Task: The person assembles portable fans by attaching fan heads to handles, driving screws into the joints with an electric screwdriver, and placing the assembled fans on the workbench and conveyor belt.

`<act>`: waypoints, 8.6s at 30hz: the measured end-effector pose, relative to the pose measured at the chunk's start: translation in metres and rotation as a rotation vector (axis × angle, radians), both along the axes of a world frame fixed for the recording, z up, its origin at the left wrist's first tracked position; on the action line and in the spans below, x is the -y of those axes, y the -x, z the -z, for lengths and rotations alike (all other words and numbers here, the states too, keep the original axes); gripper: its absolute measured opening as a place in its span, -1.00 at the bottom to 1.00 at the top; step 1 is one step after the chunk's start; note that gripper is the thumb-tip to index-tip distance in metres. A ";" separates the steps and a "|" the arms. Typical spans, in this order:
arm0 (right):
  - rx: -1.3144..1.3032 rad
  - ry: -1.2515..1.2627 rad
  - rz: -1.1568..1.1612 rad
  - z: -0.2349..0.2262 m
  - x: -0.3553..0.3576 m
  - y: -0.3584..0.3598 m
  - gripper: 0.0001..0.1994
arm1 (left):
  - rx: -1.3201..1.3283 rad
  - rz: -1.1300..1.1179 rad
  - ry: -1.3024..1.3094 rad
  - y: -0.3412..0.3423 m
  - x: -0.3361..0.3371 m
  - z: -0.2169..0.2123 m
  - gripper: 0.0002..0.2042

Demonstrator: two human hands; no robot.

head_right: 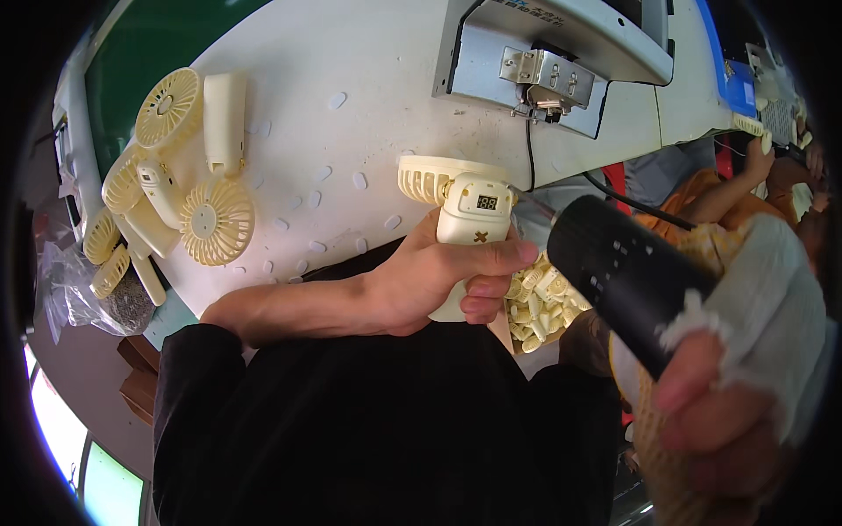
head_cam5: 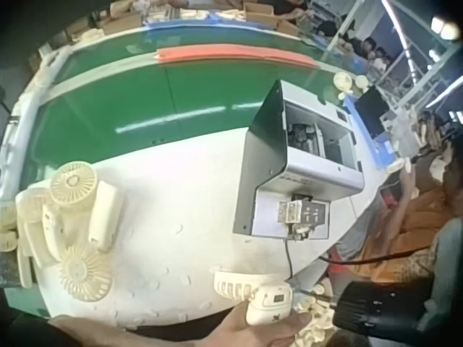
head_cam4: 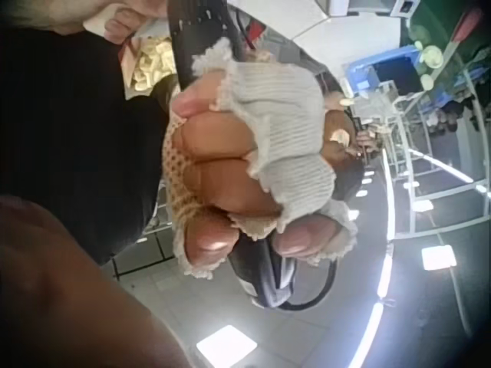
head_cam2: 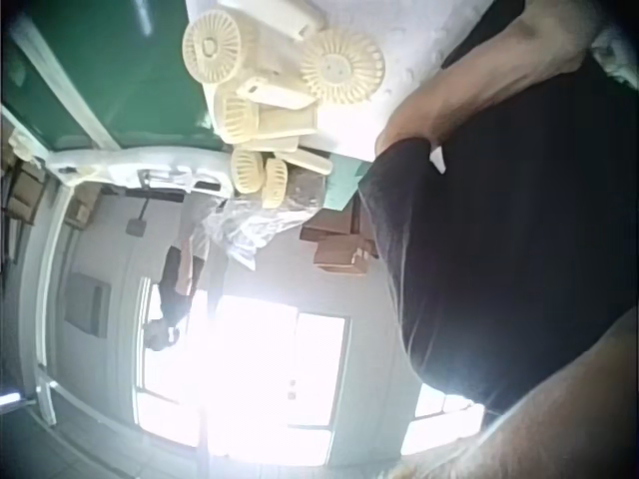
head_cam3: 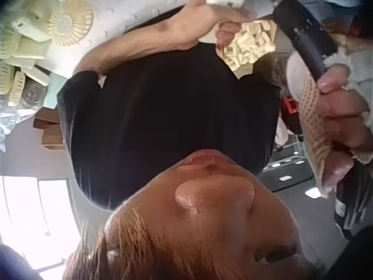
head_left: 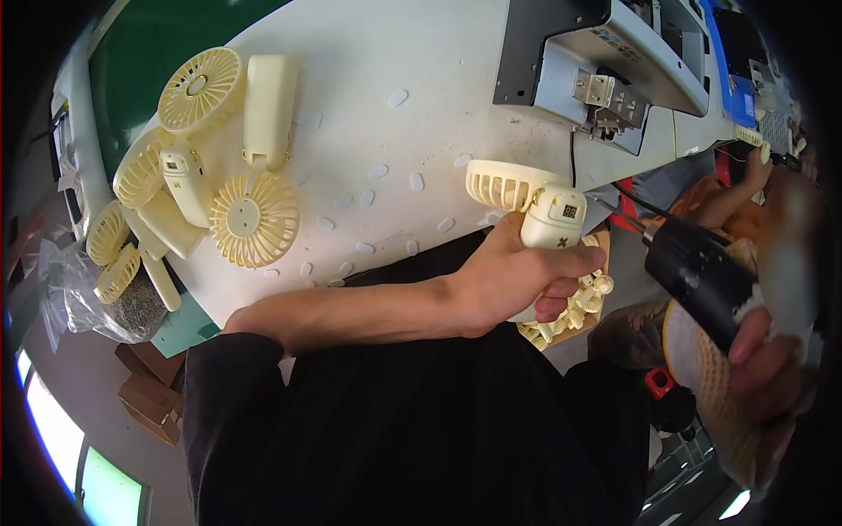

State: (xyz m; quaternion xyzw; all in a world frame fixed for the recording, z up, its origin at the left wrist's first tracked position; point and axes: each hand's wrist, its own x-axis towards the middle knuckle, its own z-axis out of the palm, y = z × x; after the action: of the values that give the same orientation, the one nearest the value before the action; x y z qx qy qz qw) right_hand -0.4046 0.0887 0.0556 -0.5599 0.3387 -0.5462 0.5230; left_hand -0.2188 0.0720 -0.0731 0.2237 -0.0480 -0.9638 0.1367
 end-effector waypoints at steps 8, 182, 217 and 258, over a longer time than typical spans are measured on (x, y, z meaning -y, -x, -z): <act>-0.088 -0.075 0.044 -0.001 -0.018 -0.015 -0.67 | 0.027 0.023 0.031 0.001 -0.002 0.001 -0.86; 0.294 -0.904 0.088 0.086 0.001 -0.030 -0.58 | 0.215 0.337 1.732 -0.054 -0.003 -0.033 -0.67; -0.052 -0.003 0.045 -0.024 -0.017 0.001 -0.66 | 0.041 0.005 0.075 -0.006 0.005 0.000 -0.79; -0.165 0.033 0.091 0.036 0.047 0.002 -0.82 | 0.039 -0.018 0.074 -0.015 0.000 0.007 -0.83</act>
State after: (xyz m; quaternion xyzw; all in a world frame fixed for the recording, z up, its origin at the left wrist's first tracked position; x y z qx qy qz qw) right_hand -0.4069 0.0422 0.0198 -0.5954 0.3968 -0.5269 0.4588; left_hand -0.2042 0.0721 -0.0801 0.2377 -0.0845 -0.9555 0.1526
